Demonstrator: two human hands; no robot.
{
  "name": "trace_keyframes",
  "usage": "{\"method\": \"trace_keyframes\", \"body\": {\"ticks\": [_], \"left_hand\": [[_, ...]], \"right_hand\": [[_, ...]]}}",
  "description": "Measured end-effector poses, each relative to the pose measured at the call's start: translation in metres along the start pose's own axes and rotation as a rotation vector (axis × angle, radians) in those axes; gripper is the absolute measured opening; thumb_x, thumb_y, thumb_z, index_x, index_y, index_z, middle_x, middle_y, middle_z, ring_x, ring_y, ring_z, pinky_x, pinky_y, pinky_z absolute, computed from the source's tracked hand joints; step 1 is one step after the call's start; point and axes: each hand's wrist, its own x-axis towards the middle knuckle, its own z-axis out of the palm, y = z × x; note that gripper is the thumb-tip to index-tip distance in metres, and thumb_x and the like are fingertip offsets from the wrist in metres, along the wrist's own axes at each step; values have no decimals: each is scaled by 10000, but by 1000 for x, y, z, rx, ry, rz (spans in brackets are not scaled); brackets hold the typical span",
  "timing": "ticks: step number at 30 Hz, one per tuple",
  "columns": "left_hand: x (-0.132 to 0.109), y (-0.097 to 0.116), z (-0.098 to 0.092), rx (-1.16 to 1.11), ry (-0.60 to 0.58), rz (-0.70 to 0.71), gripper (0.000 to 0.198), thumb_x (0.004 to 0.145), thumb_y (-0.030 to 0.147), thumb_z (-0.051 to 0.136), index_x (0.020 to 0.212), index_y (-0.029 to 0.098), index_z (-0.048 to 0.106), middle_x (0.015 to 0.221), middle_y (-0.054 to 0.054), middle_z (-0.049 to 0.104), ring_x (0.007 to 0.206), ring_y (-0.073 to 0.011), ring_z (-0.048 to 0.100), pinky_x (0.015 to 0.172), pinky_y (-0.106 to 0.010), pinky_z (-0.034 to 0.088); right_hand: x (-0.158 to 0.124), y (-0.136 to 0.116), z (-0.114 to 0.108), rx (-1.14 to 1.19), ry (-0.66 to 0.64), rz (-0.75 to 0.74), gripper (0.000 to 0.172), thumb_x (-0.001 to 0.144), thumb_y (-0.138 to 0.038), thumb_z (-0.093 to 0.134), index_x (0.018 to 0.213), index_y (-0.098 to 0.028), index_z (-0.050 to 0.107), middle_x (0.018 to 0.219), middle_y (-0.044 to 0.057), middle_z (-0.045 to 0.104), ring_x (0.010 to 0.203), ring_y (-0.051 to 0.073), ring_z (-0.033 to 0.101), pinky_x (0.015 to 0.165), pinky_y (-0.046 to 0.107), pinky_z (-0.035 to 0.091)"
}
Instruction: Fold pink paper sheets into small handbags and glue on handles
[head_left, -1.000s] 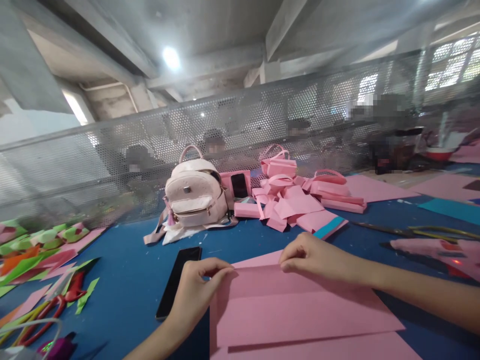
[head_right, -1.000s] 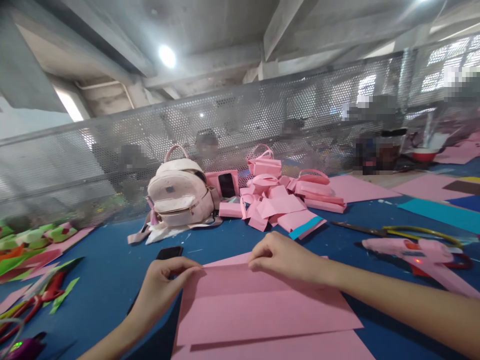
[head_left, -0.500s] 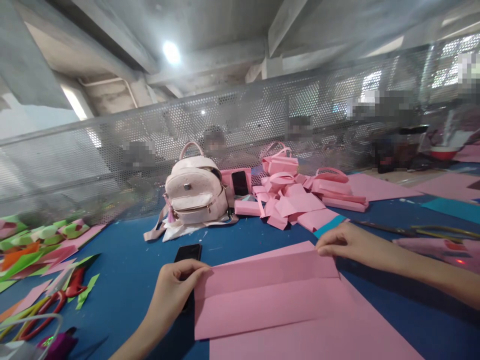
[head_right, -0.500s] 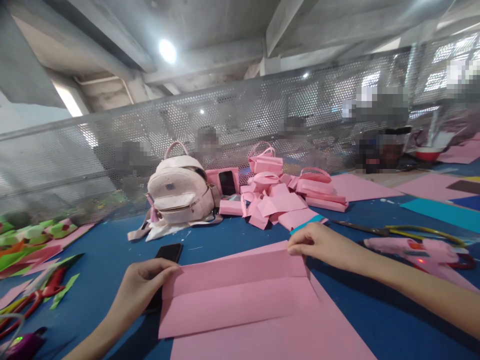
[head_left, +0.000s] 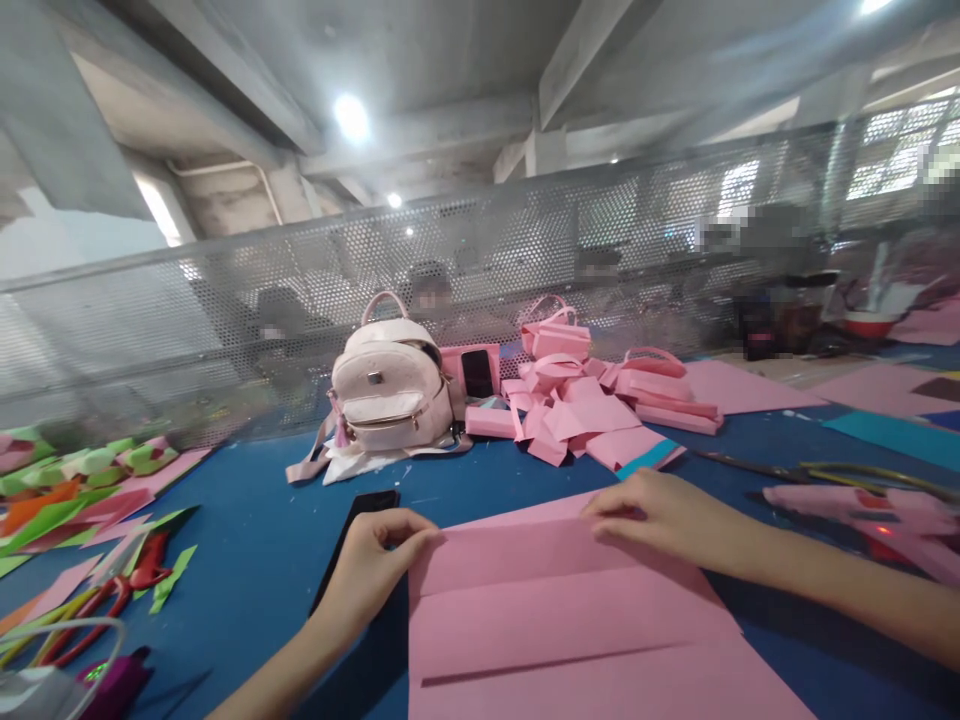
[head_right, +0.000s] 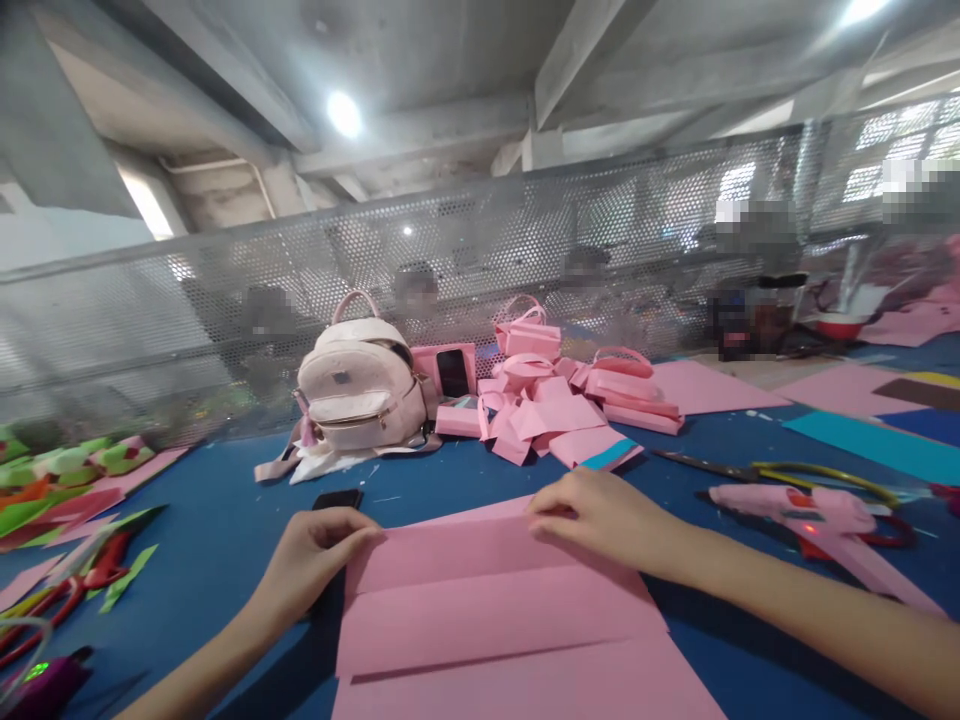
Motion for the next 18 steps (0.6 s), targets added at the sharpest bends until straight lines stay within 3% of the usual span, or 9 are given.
{"method": "trace_keyframes", "body": {"ticks": [2,7,12,15,18], "left_hand": [[4,6,8,40,-41,40,209,830,336,644,739,208,783,762,-27,785,733,-185,710,672,-232,517],[14,24,28,181,-142,129,175,808,209,626,771,235,796,801,-2,793,770,-181,711,720,-241,483],[24,38,50,271,-229,146,188,838,224,643,798,260,823,826,-1,808,782,-197,711,728,-262,459],[27,41,50,305,-259,119,167,810,217,674,788,263,833,796,-6,806,750,-201,702,713,-267,452],[25,40,37,299,-279,66,148,790,228,691,743,256,829,766,1,803,737,-196,707,706,-259,461]], "right_hand": [[8,-11,6,30,-1,-26,247,905,-291,566,910,-250,810,948,17,816,846,235,726,745,293,467],[23,-33,17,61,-23,-46,174,816,-241,639,786,-237,810,824,6,806,773,210,714,657,257,446],[30,-44,24,46,13,-50,193,821,-218,609,824,-232,801,846,10,798,771,200,687,649,262,406],[27,-42,23,28,38,-43,189,846,-218,582,783,-207,760,795,19,765,739,189,653,644,271,376],[19,-32,17,22,40,-28,197,869,-228,558,733,-191,695,722,15,707,687,174,613,623,272,355]]}}
